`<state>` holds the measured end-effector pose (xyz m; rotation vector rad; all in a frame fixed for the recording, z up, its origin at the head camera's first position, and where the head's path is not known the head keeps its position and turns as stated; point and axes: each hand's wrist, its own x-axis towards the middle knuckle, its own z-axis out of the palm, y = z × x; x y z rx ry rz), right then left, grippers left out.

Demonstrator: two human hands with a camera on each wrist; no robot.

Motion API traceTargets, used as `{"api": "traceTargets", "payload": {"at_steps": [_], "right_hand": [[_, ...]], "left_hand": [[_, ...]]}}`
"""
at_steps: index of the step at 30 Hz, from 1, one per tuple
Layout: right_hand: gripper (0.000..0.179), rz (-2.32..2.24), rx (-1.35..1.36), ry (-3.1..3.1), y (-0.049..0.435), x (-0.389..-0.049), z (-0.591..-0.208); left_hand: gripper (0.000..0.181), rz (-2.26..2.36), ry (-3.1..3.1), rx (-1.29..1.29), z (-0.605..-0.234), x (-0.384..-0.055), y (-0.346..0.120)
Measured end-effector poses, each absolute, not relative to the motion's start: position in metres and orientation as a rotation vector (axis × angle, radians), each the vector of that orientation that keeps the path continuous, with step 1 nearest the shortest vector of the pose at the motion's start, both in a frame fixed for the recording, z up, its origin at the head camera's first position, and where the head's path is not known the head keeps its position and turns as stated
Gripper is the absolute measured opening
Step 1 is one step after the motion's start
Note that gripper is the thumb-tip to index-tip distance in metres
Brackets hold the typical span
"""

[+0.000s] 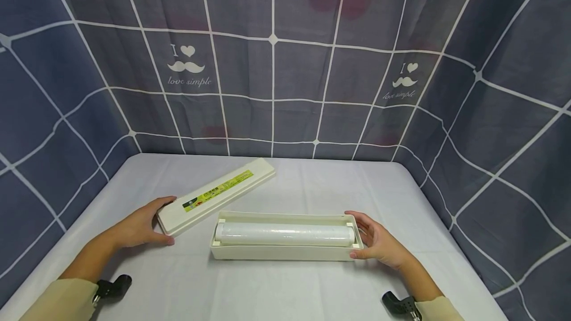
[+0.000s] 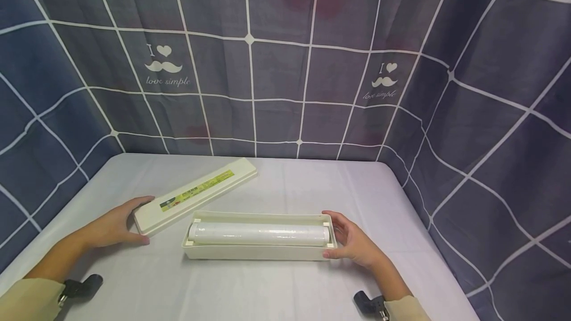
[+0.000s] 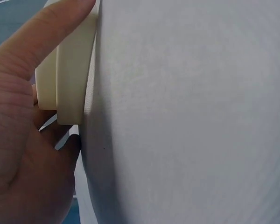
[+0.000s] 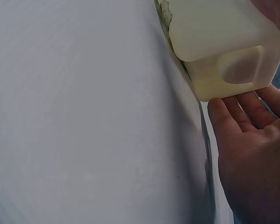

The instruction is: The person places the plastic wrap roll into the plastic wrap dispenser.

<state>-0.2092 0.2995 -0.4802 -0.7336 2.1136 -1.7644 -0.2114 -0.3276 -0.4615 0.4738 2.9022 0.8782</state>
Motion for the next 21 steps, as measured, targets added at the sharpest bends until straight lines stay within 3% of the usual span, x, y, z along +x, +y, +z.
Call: {"api": "traceTargets", "payload": {"at_steps": [21], "right_hand": [[0.100, -1.756, -0.749, 2.129, 0.3005, -0.2105, -0.4813]], "left_hand": [[0.118, 0.876, 2.918, 0.448, -0.4616, -0.2135, -0.3219]]}}
